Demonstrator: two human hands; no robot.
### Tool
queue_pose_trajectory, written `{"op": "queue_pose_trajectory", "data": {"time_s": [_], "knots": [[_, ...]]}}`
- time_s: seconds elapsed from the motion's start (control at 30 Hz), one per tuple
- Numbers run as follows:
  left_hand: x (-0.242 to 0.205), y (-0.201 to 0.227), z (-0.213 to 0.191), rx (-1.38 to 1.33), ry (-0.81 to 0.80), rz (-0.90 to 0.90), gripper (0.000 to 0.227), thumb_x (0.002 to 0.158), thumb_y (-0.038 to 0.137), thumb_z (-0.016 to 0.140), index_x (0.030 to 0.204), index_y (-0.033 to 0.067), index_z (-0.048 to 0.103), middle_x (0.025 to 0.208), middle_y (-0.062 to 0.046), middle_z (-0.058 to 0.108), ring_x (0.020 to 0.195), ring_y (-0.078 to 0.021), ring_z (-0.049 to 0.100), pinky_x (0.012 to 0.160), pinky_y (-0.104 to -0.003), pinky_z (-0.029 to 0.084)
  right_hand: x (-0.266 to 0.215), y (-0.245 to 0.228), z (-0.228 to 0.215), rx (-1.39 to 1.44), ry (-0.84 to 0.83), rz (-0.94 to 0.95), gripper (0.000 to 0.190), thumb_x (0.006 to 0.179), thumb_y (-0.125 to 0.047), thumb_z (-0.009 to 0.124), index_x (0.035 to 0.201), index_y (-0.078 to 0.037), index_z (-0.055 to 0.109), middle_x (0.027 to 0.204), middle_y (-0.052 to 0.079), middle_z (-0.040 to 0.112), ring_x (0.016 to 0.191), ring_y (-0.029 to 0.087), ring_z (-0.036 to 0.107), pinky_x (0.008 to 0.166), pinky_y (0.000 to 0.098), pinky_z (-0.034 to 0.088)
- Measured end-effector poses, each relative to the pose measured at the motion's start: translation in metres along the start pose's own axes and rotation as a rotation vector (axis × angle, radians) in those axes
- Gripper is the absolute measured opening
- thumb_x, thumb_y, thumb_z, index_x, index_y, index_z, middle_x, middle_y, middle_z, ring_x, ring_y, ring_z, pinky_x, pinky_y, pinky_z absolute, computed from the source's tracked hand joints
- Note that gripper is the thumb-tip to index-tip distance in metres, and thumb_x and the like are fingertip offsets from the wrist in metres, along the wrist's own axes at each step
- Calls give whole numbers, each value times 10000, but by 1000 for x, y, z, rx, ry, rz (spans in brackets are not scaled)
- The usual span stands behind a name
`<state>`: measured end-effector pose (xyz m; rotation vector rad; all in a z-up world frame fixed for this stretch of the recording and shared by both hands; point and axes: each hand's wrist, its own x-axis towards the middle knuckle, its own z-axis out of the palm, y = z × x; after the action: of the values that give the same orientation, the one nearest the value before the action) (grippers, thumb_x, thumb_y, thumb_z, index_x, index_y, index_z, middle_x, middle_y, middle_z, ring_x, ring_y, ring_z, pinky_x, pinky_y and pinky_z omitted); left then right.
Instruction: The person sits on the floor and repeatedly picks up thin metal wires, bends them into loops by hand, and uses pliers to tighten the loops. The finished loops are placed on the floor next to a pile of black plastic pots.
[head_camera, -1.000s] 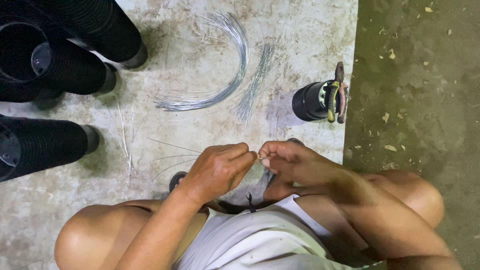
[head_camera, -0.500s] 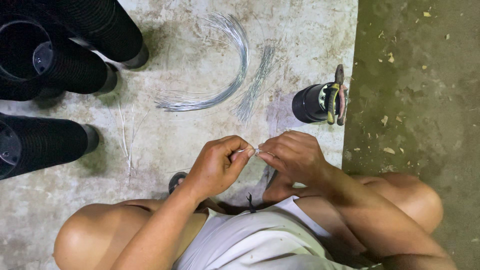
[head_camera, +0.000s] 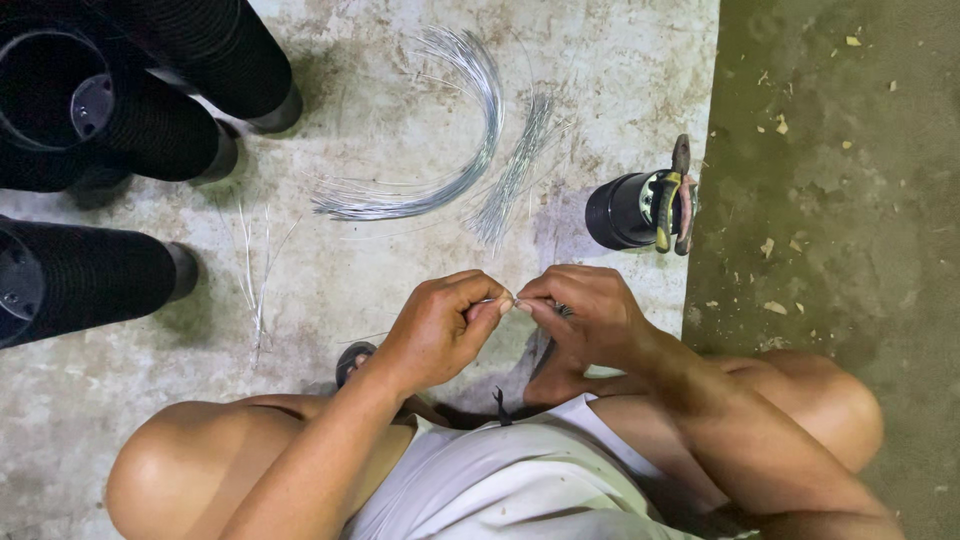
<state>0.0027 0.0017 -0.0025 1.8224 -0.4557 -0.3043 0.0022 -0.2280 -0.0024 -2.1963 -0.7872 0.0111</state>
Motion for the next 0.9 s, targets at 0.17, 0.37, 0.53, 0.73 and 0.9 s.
{"op": "queue_pose_trajectory", "data": {"time_s": [0.17,0.37,0.53,0.73,0.9], "knots": [[3,-6,-1,11,35,-4,105,945,115,670,953,18,708,810,-123,679,631,-237,627,592,-344,496,-8,19,-10,269,-44,133,105,906,-69,728,983,-6,693,960,73,709,836,145,689,726,303,559],[2,-14,7,218,27,201,111,971,168,667,978,69,717,868,-111,691,761,-326,672,636,-412,514,-22,43,-5,810,-235,644,218,1005,-114,636,801,-38,629,750,-33,557,715,62,499,681,246,445],[1,-21,11,368,-114,219,113,937,170,666,995,103,737,887,-70,724,799,-324,690,631,-439,523,-34,43,-7,382,-213,670,343,927,-135,736,673,-28,531,676,-26,485,650,74,414,589,273,392],[8,-12,-8,459,-18,207,174,934,191,732,1080,101,757,864,-92,713,807,-306,691,671,-433,543,-41,64,-36,481,-176,668,328,981,-152,671,702,-34,545,710,-17,486,676,93,422,613,293,381],[10,-7,-15,689,480,458,238,894,118,736,1114,38,696,1111,-161,683,1055,-348,665,875,-464,545,-44,91,-17,1196,348,633,150,1048,-141,573,945,-45,625,848,46,586,789,178,560,763,341,481]]}}
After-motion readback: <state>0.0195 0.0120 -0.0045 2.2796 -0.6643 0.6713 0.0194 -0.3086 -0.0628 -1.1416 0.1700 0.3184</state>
